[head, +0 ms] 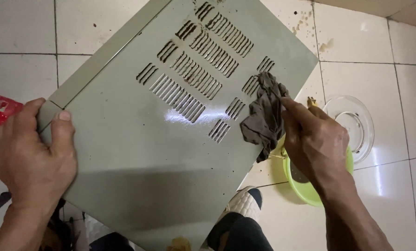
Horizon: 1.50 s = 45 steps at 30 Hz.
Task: Cleaning the top vents of a microwave using a cloth and a small tool to reach into the narrow slots.
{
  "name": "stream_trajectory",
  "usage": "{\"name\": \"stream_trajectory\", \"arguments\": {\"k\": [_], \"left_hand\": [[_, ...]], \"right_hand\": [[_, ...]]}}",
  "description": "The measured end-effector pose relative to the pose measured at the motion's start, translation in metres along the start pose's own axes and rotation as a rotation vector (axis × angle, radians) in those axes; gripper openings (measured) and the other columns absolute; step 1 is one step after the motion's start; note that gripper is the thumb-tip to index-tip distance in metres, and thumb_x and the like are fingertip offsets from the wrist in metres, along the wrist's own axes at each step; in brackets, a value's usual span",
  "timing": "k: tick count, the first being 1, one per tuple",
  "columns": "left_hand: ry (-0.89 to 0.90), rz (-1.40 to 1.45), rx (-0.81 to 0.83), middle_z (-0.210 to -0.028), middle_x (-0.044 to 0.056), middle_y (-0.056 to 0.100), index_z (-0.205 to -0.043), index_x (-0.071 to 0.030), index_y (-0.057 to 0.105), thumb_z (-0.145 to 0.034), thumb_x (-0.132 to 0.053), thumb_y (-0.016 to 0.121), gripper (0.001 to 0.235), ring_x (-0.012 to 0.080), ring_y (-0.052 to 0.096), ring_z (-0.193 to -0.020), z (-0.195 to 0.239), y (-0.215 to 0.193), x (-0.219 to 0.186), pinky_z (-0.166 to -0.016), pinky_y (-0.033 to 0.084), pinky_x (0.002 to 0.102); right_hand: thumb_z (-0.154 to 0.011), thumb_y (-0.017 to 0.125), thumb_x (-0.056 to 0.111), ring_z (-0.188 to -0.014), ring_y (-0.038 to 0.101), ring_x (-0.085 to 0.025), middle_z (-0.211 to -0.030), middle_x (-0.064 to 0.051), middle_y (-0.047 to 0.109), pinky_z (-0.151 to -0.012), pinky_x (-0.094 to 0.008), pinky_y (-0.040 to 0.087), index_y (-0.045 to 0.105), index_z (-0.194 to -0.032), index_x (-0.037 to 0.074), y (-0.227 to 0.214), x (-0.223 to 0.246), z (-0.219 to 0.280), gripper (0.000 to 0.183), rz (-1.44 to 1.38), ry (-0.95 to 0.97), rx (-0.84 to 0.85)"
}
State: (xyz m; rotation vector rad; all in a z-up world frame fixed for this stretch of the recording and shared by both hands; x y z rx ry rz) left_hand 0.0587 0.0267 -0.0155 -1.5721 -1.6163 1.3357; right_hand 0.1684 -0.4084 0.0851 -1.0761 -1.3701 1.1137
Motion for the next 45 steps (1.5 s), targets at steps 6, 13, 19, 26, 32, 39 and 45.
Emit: {"name": "stream_trajectory", "arguments": {"k": [6,13,19,26,32,39,45], "left_hand": [[-0.016,0.01,0.011,-0.122,0.015,0.075,-0.144,0.002,0.074,-0.119,-0.028,0.066,0.04,0.0408,0.066,-0.107,0.0,0.003,0.003,-0.094,0.043,0.053],[0.015,-0.027,-0.014,-0.127,0.017,0.075,-0.144,0.003,0.075,-0.119,-0.029,0.067,0.041,0.0423,0.066,-0.111,0.001,0.002,0.002,-0.093,0.044,0.054],[-0.029,0.005,0.008,-0.126,0.021,0.073,-0.142,0.004,0.073,-0.118,-0.03,0.066,0.043,0.0451,0.064,-0.111,-0.002,-0.001,-0.001,-0.097,0.042,0.057],[-0.046,0.017,0.008,-0.119,0.021,0.073,-0.141,0.004,0.073,-0.115,-0.031,0.067,0.043,0.0422,0.065,-0.11,-0.005,-0.002,-0.001,-0.099,0.043,0.055],[-0.074,0.024,0.023,-0.117,0.019,0.072,-0.14,0.003,0.072,-0.114,-0.032,0.064,0.045,0.0413,0.064,-0.112,-0.006,-0.003,-0.001,-0.098,0.04,0.055],[-0.02,0.021,0.0,-0.119,0.022,0.073,-0.141,0.005,0.072,-0.115,-0.031,0.066,0.045,0.0433,0.065,-0.111,-0.004,-0.002,-0.002,-0.095,0.042,0.056],[-0.029,0.039,-0.002,-0.12,0.019,0.072,-0.14,0.005,0.072,-0.117,-0.028,0.067,0.041,0.0392,0.065,-0.113,-0.002,-0.003,-0.001,-0.104,0.04,0.055]], "right_hand": [[-0.104,0.062,0.017,-0.054,0.055,-0.027,-0.077,-0.007,0.065,-0.046,-0.045,0.041,0.08,-0.122,0.018,0.007,0.01,-0.006,0.025,0.078,-0.147,-0.092],[-0.097,0.071,0.015,-0.066,0.065,-0.027,-0.093,-0.012,0.074,-0.052,-0.042,0.051,0.08,-0.12,0.011,0.001,0.019,-0.008,0.026,0.009,-0.203,-0.094],[-0.1,0.068,0.016,-0.064,0.064,-0.025,-0.093,-0.009,0.073,-0.054,-0.045,0.05,0.081,-0.122,0.016,-0.004,0.015,-0.006,0.025,0.099,-0.168,-0.146],[-0.101,0.069,0.014,-0.058,0.061,-0.025,-0.088,-0.006,0.071,-0.044,-0.045,0.046,0.08,-0.116,0.021,0.011,0.023,-0.006,0.02,0.179,-0.251,-0.157],[-0.106,0.062,0.018,-0.05,0.059,-0.021,-0.082,-0.002,0.07,-0.041,-0.037,0.043,0.079,-0.121,0.028,0.012,0.022,-0.017,0.024,0.353,-0.244,-0.106],[-0.1,0.066,0.011,-0.059,0.058,-0.019,-0.079,0.002,0.068,-0.035,-0.038,0.041,0.081,-0.116,0.026,0.01,0.032,-0.004,0.027,0.345,-0.413,-0.208],[-0.103,0.065,0.022,-0.049,0.061,-0.026,-0.091,-0.002,0.076,-0.038,-0.043,0.044,0.08,-0.117,0.029,0.007,0.034,-0.016,0.021,0.325,-0.365,-0.086]]}}
Point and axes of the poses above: each hand's wrist, its own z-axis away from the middle knuckle, its own y-axis out of the palm, x = y × z, the point moved 8 cm from there along -z, towards the middle knuckle
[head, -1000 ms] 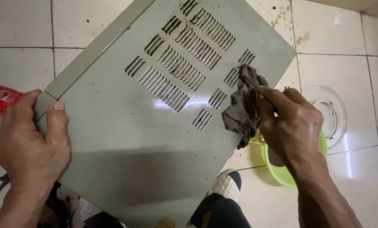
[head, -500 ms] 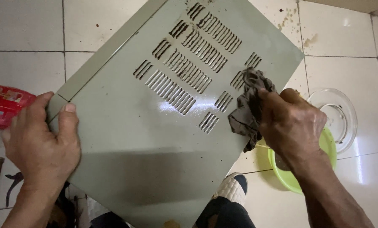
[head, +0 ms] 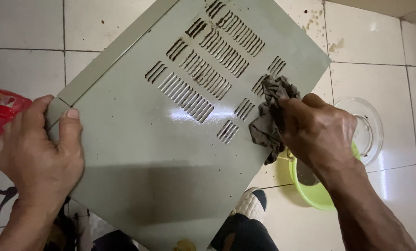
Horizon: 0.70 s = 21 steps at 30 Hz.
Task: Cleaning the top vents of a microwave using a cloth and a small tool to reach into the narrow slots.
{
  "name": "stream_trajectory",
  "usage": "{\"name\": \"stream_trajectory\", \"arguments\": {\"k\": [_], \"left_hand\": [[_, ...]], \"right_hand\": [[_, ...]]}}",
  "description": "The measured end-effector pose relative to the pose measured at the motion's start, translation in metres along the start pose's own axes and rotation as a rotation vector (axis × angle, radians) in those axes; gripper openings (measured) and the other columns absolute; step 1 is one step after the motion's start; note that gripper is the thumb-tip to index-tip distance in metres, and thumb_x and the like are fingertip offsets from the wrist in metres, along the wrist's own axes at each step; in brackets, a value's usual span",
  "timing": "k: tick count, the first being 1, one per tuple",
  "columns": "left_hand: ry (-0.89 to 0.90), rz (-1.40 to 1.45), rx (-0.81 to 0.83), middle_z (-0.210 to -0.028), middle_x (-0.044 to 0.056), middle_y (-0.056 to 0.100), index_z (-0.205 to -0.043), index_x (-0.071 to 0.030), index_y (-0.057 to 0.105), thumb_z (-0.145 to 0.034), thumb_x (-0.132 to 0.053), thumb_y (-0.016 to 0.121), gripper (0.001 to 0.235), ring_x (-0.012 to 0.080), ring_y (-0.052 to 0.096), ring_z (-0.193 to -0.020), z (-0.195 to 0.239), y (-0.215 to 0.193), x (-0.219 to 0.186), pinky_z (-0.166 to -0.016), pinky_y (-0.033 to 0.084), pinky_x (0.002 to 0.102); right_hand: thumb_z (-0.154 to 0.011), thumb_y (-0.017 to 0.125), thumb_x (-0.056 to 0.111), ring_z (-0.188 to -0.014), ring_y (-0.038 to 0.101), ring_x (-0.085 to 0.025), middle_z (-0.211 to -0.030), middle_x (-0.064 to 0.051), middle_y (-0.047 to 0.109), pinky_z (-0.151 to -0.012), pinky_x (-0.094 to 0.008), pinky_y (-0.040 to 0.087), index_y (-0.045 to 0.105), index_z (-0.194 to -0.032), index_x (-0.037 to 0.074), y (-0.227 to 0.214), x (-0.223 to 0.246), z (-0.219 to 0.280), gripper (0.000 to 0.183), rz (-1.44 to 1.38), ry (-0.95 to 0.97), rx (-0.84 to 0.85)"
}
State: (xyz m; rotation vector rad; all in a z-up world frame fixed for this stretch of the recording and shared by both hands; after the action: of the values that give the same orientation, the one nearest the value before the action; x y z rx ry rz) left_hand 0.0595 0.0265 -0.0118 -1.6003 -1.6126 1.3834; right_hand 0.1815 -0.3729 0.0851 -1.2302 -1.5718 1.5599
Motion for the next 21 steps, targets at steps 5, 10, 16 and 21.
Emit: {"name": "stream_trajectory", "arguments": {"k": [5,10,16,21], "left_hand": [[0.003,-0.009,0.006,-0.123,0.021,0.073,-0.141,0.006,0.073,-0.118,-0.029,0.066,0.043,0.0421,0.065,-0.114,0.0,-0.001,-0.001,-0.102,0.04,0.057],[0.009,-0.002,-0.003,-0.122,0.021,0.073,-0.142,0.005,0.072,-0.117,-0.029,0.066,0.043,0.041,0.065,-0.115,0.0,0.0,-0.001,-0.102,0.04,0.054],[-0.024,0.018,0.019,-0.121,0.022,0.071,-0.142,0.006,0.071,-0.116,-0.029,0.066,0.044,0.043,0.063,-0.115,-0.003,-0.003,-0.003,-0.103,0.039,0.056],[-0.042,0.023,0.03,-0.119,0.021,0.071,-0.143,0.005,0.072,-0.115,-0.03,0.065,0.045,0.0433,0.062,-0.114,-0.003,-0.002,-0.002,-0.102,0.038,0.056]], "right_hand": [[-0.097,0.073,0.017,-0.048,0.05,-0.018,-0.074,0.002,0.065,-0.038,-0.034,0.036,0.078,-0.113,0.027,-0.001,0.006,0.001,0.019,0.104,-0.045,-0.062],[-0.096,0.071,0.021,-0.05,0.055,-0.02,-0.08,0.001,0.067,-0.037,-0.035,0.038,0.074,-0.124,0.029,-0.002,0.007,-0.001,0.029,0.172,-0.041,0.017],[-0.103,0.065,0.031,-0.053,0.058,-0.02,-0.077,0.004,0.066,-0.045,-0.036,0.047,0.07,-0.108,0.03,-0.002,0.001,-0.016,0.007,0.178,0.049,0.266],[-0.102,0.064,0.016,-0.05,0.054,-0.024,-0.073,0.007,0.063,-0.043,-0.04,0.043,0.072,-0.101,0.029,-0.007,-0.001,-0.017,0.015,0.182,0.028,0.236]]}}
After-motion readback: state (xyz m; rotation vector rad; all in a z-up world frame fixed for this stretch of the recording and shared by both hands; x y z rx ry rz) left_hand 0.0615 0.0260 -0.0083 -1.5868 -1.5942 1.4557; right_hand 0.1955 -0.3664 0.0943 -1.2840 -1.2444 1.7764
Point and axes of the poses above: each hand's wrist, its own z-axis away from the middle knuckle, its own y-axis out of the palm, x = y × z, the point moved 8 cm from there along -z, towards the middle knuckle
